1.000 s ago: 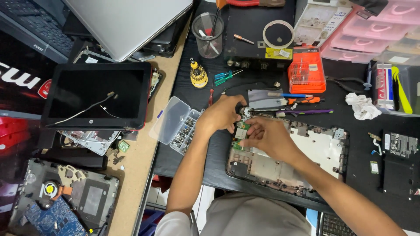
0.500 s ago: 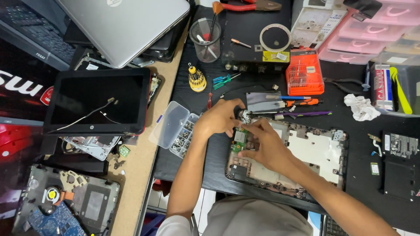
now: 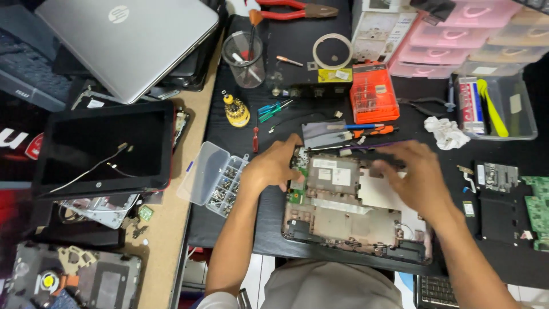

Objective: Reinstalling internal components like the motherboard and connecting ribbon cables inside a laptop chassis.

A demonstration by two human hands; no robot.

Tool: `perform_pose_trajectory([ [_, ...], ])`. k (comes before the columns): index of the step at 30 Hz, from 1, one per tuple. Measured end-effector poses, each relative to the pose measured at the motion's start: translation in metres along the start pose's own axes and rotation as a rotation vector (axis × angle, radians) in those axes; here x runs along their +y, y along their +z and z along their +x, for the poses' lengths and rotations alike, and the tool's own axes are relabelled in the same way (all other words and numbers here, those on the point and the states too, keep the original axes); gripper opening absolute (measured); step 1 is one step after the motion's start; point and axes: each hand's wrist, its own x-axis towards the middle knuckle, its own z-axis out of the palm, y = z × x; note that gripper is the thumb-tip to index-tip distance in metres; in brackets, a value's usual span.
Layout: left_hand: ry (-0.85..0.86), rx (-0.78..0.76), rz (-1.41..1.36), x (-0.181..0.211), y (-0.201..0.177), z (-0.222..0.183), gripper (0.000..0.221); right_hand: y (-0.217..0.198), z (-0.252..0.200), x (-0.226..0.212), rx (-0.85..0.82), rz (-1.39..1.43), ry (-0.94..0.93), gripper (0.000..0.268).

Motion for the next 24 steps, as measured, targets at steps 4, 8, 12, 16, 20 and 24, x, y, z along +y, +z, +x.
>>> perform_pose_trajectory([
  [4, -0.146, -0.079, -0.04, 0.0, 0.005, 0.014, 0.07, -0.002, -0.005, 0.051, 0.068, -0.109, -0.062, 0.024],
  [8, -0.163, -0.053, -0.061, -0.001, 0.005, 0.014, 0.071, 0.003, 0.002, 0.068, 0.037, -0.041, -0.153, 0.023],
  [12, -0.007, 0.057, -0.159, -0.015, 0.003, 0.015, 0.065, 0.018, 0.013, 0.066, 0.042, -0.107, -0.07, 0.015],
  [16, 0.07, 0.178, -0.178, -0.032, 0.006, 0.035, 0.052, 0.032, 0.017, 0.067, 0.05, -0.122, -0.109, 0.013],
  [20, 0.347, 0.44, -0.069, -0.031, 0.013, 0.048, 0.029, 0.036, 0.015, 0.074, 0.101, -0.122, -0.166, 0.009],
  [24, 0.487, 0.581, 0.081, -0.02, 0.025, 0.049, 0.026, 0.042, 0.013, 0.09, 0.162, 0.009, -0.199, 0.012],
])
